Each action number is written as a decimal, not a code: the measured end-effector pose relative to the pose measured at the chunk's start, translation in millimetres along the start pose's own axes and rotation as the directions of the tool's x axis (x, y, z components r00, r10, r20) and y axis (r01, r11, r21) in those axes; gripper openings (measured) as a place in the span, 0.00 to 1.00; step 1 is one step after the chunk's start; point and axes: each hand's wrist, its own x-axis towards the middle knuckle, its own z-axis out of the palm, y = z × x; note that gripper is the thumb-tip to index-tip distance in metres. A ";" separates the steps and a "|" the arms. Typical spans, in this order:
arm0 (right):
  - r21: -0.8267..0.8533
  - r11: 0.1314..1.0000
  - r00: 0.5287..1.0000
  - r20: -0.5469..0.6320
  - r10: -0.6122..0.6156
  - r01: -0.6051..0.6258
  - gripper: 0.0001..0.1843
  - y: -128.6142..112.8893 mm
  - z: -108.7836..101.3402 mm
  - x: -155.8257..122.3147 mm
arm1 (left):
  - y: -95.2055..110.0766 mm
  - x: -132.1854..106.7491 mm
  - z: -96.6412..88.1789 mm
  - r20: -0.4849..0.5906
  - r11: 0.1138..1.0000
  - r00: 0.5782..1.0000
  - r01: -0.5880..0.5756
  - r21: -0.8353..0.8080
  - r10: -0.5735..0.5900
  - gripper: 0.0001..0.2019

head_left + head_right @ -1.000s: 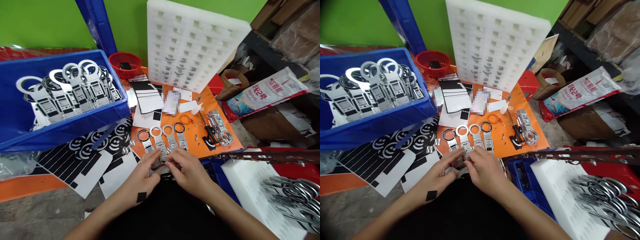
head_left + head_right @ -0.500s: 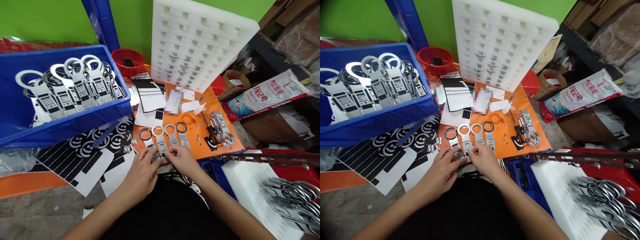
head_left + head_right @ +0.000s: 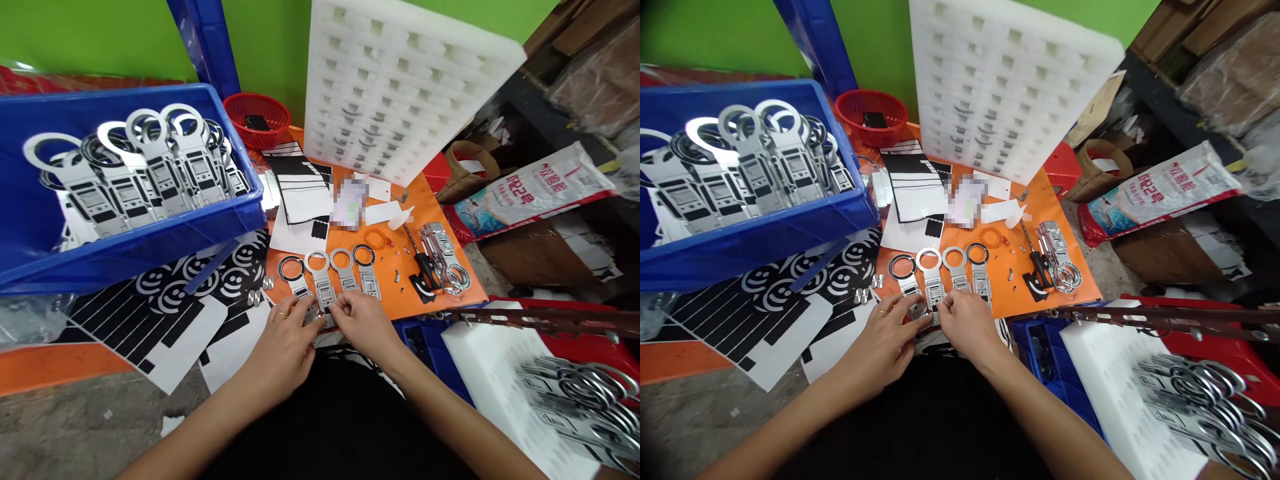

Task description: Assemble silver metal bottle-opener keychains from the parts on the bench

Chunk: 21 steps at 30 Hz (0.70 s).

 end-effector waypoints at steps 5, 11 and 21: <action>-0.105 0.994 1.000 -0.010 0.000 -0.002 0.13 -2.8 -0.2 -1.8 | 0.9 0.8 -1.4 0.006 1.000 1.000 0.003 0.028 -0.003 0.26; -0.224 0.975 1.000 -0.015 0.003 -0.006 0.10 -7.8 0.1 -4.4 | 3.6 1.7 2.7 0.005 0.999 1.000 0.010 0.045 -0.010 0.30; -0.378 0.926 1.000 0.005 -0.016 0.017 0.19 -2.6 -24.8 10.8 | 7.4 5.9 0.8 0.027 0.992 0.999 0.025 0.127 -0.028 0.26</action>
